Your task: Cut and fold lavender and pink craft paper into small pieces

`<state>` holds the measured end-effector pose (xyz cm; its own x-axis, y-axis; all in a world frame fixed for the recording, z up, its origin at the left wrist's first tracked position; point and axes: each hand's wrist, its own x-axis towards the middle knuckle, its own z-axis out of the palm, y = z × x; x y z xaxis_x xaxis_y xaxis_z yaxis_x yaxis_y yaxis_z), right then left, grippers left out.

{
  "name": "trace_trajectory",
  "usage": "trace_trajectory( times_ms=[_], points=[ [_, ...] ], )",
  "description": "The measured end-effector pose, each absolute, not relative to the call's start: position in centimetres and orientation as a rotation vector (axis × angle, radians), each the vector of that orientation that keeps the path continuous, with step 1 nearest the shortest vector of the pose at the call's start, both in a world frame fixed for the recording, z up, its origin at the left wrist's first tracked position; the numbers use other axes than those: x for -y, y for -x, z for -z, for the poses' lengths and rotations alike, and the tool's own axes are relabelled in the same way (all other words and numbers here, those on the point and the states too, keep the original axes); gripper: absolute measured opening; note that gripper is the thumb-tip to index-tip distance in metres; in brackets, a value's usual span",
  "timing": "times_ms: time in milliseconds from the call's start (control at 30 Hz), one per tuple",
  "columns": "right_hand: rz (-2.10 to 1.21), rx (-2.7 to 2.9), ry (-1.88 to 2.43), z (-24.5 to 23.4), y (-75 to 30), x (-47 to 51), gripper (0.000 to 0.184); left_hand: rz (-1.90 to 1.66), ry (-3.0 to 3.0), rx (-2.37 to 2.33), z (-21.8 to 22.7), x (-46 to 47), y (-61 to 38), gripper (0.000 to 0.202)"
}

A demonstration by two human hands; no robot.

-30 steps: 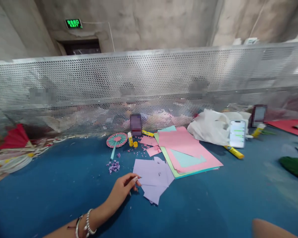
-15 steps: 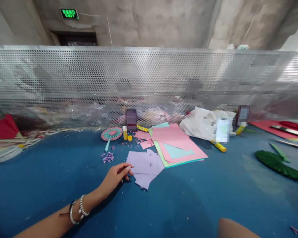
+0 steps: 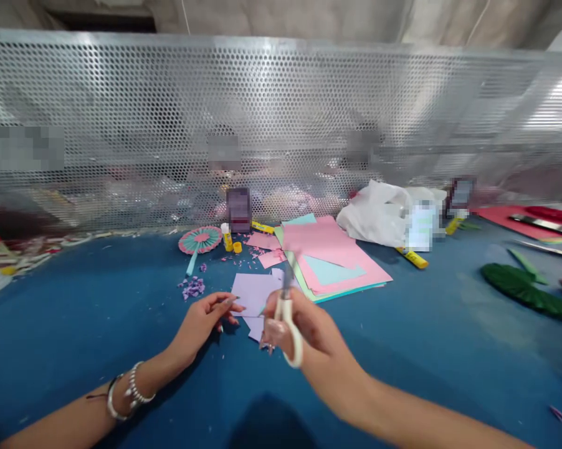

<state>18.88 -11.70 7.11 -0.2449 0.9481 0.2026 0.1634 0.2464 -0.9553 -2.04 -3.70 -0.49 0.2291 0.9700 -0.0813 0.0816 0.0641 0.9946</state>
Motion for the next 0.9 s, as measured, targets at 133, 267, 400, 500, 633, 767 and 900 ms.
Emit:
trace_trajectory(
  times_ms=[133,267,400,500,633,767,900],
  points=[
    [-1.283,1.752,1.101,-4.1,-18.2,7.0,0.022,-1.068,-1.152,-1.150,-0.3,3.3,1.7,0.035],
    [-1.289,1.848,1.005,-2.1,-17.3,2.7,0.018,-1.167,-0.903,-1.082,-0.6,1.7,0.6,0.037],
    [-1.396,1.793,0.993,-0.7,-17.2,1.0,0.020,-1.278,-0.732,-1.036,0.0,0.0,-0.6,0.035],
    [-1.576,1.750,0.999,0.2,-17.4,0.7,0.023,-1.264,-0.722,-1.015,0.4,-0.4,-0.9,0.035],
    [-1.616,1.817,1.043,0.7,-17.8,0.7,0.025,-1.229,-0.626,-0.977,0.4,-0.3,-0.5,0.034],
    [-1.595,1.857,1.076,0.7,-18.0,0.6,0.025,-1.187,-0.566,-0.974,0.3,-0.4,-0.3,0.029],
    [-1.633,1.863,1.047,0.6,-18.1,0.6,0.022,-1.179,-0.582,-0.943,0.3,-0.4,-0.4,0.024]
  ],
)
